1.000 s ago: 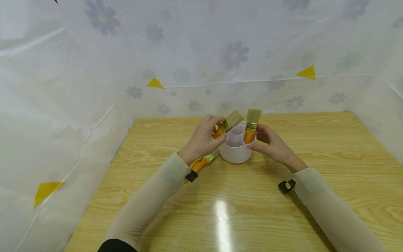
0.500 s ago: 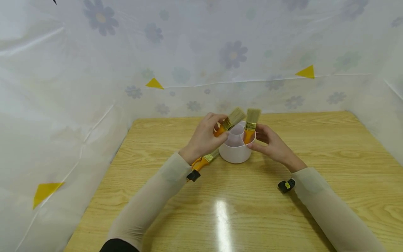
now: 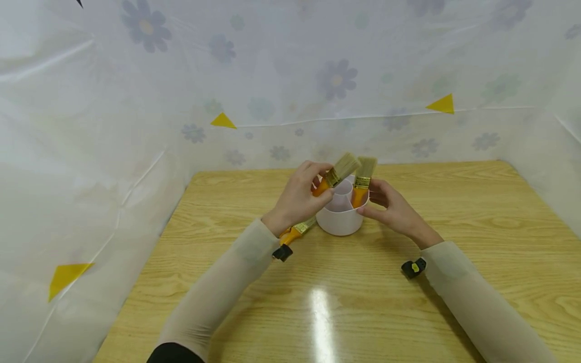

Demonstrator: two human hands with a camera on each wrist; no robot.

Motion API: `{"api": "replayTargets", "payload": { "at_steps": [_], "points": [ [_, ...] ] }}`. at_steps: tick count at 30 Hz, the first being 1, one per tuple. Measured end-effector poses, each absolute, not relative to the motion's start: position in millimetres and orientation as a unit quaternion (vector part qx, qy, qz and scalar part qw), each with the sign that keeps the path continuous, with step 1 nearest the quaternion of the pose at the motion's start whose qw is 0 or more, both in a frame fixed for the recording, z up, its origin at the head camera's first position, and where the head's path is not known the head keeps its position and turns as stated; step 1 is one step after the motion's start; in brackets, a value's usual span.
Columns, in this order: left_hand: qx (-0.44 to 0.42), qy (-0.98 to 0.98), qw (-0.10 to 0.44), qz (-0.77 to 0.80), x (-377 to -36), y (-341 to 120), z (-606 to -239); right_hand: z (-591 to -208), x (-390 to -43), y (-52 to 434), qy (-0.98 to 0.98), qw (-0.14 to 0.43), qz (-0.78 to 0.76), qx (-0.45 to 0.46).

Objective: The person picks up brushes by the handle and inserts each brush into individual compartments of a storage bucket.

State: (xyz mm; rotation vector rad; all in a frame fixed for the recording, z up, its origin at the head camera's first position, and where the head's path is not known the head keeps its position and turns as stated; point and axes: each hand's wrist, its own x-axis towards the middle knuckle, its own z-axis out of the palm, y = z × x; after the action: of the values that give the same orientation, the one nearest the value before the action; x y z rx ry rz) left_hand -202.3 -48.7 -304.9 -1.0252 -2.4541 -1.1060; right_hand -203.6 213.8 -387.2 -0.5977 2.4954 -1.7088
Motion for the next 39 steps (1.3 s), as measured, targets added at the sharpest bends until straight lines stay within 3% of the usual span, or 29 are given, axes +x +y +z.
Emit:
{"api": "replayTargets", "payload": {
  "at_steps": [27, 39],
  "points": [
    [-0.374, -0.829, 0.127, -0.395, -204, -35, -298, -387, -205, 214, 0.813, 0.035, -0.551, -0.186],
    [-0.390, -0.820, 0.133, -0.398, -206, -31, -300, -361, -187, 205, 0.819, 0.040, -0.538, -0.195]
  ]
}}
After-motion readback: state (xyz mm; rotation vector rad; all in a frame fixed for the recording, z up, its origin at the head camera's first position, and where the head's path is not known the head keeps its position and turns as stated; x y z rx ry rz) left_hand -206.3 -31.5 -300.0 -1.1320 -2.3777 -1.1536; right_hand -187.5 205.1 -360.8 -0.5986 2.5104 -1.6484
